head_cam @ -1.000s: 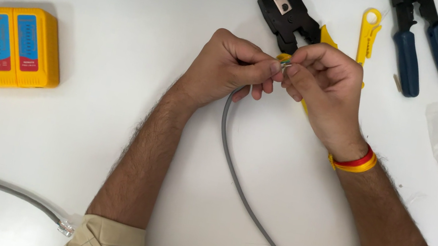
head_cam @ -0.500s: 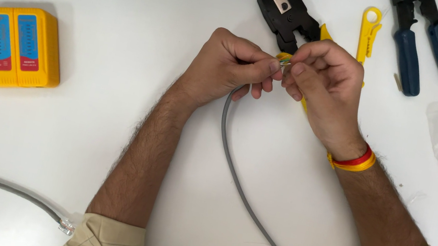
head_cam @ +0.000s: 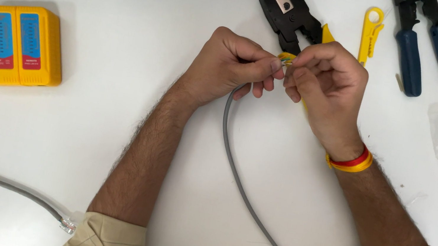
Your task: Manually sort and align ethernet wires and use a crimping tool to secure the RJ45 connector.
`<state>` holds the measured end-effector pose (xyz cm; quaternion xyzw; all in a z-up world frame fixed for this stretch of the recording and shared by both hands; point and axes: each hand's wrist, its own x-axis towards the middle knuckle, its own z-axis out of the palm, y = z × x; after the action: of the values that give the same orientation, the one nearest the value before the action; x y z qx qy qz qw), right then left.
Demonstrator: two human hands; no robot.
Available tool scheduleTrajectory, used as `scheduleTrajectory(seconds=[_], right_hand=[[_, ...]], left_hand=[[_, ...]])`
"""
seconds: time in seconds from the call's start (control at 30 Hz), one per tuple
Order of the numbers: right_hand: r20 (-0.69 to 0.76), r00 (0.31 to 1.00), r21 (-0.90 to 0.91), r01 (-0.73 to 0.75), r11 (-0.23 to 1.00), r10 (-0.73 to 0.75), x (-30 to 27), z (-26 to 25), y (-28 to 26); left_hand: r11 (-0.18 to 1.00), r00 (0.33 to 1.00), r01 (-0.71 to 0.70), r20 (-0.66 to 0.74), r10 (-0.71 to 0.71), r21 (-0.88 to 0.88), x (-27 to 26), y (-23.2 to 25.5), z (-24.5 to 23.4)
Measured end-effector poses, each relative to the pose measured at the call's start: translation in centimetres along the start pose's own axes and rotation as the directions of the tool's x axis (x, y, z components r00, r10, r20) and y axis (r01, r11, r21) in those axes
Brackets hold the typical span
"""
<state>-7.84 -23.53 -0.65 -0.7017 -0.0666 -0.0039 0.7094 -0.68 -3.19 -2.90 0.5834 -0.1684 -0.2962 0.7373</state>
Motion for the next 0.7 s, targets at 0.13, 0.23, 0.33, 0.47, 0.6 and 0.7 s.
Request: scheduleTrajectory(seconds=[0.13, 0.23, 0.33, 0.47, 0.6, 0.7], right_hand=[[-0.035, 0.998, -0.090, 0.052, 0.995, -0.055, -0.5, 0.6, -0.1], [-0.035, 0.994, -0.130, 0.099, 0.987, -0.104, -0.6, 1.0, -0.1], [-0.037, 0.991, -0.160, 0.122, 0.980, -0.129, -0.7, 1.1, -0.3], [-0.049, 0.992, -0.175, 0.108, 0.979, -0.118, -0.8, 1.3, -0.4], [-0.068, 0.995, -0.177, 0.061, 0.982, -0.074, -0.5, 1.2, -0.5], [-0.069, 0.996, -0.162, 0.052, 0.985, -0.064, -0.4, 1.2, -0.6]], left_hand=[[1.000, 1.000, 0.011, -0.011, -0.011, -0.002, 0.0, 0.2, 0.1], [1.000, 1.000, 0.016, -0.018, -0.016, -0.006, -0.1, 0.2, 0.1], [1.000, 1.000, 0.006, -0.013, -0.006, -0.015, 0.0, 0.0, 0.0], [1.000, 1.000, 0.009, -0.018, -0.010, -0.022, -0.1, 0.1, 0.0], [1.000, 1.000, 0.016, -0.022, -0.016, -0.022, -0.1, 0.3, 0.0], [1.000, 1.000, 0.018, -0.019, -0.019, -0.019, -0.1, 0.3, 0.0]])
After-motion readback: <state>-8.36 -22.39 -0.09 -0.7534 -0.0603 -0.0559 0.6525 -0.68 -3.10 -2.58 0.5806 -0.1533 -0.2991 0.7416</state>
